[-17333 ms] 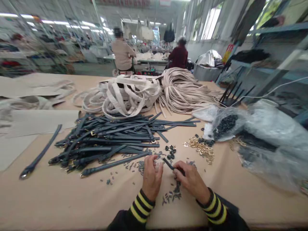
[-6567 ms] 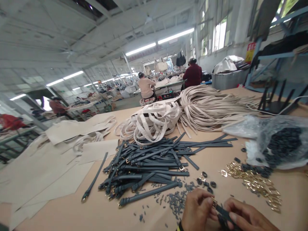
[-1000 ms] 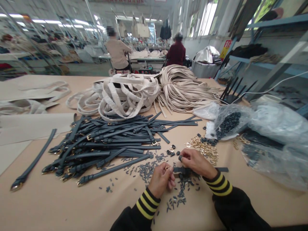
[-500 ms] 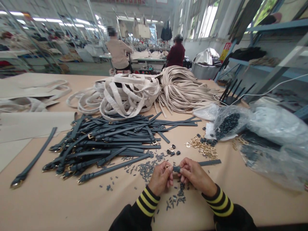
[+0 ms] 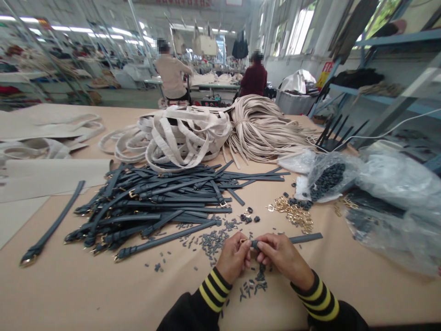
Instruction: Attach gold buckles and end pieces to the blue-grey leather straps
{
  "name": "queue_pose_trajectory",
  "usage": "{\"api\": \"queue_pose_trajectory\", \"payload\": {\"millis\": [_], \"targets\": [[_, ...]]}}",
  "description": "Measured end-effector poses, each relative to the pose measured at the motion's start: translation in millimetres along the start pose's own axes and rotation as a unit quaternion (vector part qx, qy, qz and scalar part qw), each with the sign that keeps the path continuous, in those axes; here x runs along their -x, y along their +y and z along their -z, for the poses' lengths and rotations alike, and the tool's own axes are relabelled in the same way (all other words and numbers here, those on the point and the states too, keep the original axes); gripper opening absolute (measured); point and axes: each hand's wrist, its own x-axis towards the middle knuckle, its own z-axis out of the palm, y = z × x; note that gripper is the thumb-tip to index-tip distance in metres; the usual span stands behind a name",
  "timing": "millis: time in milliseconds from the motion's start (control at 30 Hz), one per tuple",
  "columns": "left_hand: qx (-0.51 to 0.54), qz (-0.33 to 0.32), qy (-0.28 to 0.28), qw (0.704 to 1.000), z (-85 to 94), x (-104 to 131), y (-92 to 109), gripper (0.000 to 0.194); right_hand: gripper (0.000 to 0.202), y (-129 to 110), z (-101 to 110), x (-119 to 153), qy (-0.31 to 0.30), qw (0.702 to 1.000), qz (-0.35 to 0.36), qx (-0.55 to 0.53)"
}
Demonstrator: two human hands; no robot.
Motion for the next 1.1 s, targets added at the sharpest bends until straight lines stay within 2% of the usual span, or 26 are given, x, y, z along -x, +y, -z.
{"api": "queue_pose_trajectory", "payload": {"millis": [100, 200, 300, 500, 733, 867, 1000, 1100], "targets": [[0.026, -0.001, 0.012, 1.000, -0.3, 0.6, -0.1, 0.028, 0.028, 2.1, -2.2, -1.7, 0.037, 0.999, -0.001, -0.011], [0.062, -0.006, -0.004, 0.998, 0.9, 1.0, -1.5, 0.029, 0.026, 4.3, -2.7, -2.4, 0.056, 0.998, 0.002, -0.010], [0.071, -0.013, -0.015, 0.997, 1.2, 1.0, -3.5, 0.029, 0.027, 4.0, -3.5, -0.8, 0.050, 0.998, 0.018, 0.016], [0.065, -0.010, 0.019, 0.998, -1.7, 0.1, -5.5, 0.028, 0.029, 1.3, -8.6, 1.5, 0.041, 0.999, 0.018, 0.020], [0.032, -0.015, 0.032, 0.999, -4.3, 3.1, -1.4, 0.034, 0.019, -1.1, -8.1, -3.1, -0.001, 0.999, 0.032, 0.034], [0.004, -0.021, 0.026, 0.999, -4.0, 3.2, -4.8, 0.041, 0.016, -3.7, -11.5, -4.9, 0.012, 0.996, 0.049, 0.078], [0.008, -0.015, -0.007, 1.000, -2.8, 3.0, -7.5, 0.038, 0.016, -6.3, -13.1, -3.3, 0.049, 0.983, 0.083, 0.157], [0.018, -0.007, -0.022, 1.000, -0.8, 3.5, -5.8, 0.033, 0.013, -13.2, -6.2, 1.4, 0.034, 0.967, 0.123, 0.222]]}}
